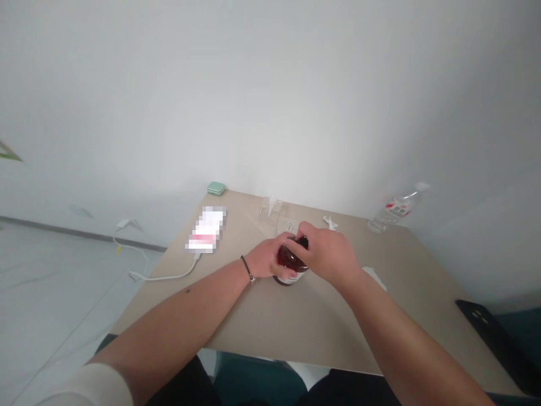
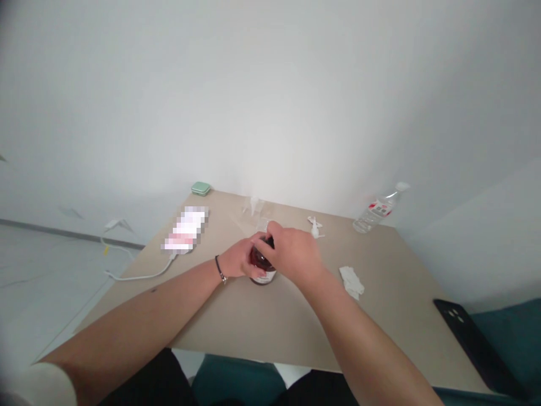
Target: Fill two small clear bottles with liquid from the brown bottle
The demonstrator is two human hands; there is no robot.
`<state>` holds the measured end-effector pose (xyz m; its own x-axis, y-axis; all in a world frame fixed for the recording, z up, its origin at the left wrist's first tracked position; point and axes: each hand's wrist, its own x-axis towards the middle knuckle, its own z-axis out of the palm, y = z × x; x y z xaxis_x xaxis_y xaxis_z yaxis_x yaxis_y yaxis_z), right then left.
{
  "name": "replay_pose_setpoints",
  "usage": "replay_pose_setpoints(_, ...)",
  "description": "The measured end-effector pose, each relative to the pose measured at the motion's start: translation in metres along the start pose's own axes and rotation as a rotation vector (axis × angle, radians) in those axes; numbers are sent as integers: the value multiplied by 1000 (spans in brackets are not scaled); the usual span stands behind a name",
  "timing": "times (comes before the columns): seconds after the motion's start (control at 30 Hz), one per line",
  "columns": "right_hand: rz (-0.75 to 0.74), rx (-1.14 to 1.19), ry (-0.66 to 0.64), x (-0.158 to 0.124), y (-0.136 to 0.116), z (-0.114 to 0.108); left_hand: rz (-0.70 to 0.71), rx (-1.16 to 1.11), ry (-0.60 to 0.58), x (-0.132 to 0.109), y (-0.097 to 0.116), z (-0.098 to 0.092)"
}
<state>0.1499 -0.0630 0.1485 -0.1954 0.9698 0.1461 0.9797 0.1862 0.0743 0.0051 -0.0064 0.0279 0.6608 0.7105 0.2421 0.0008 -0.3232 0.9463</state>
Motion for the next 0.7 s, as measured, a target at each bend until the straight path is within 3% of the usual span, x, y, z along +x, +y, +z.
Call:
replay_pose_setpoints(0.2, -25, -44, 9, 4, -3, -1, 28, 127, 46, -1, -1, 0)
replay_pose_setpoints(0.7, -187, -96, -60, 10, 8, -2, 8, -48, 67, -1, -3, 4)
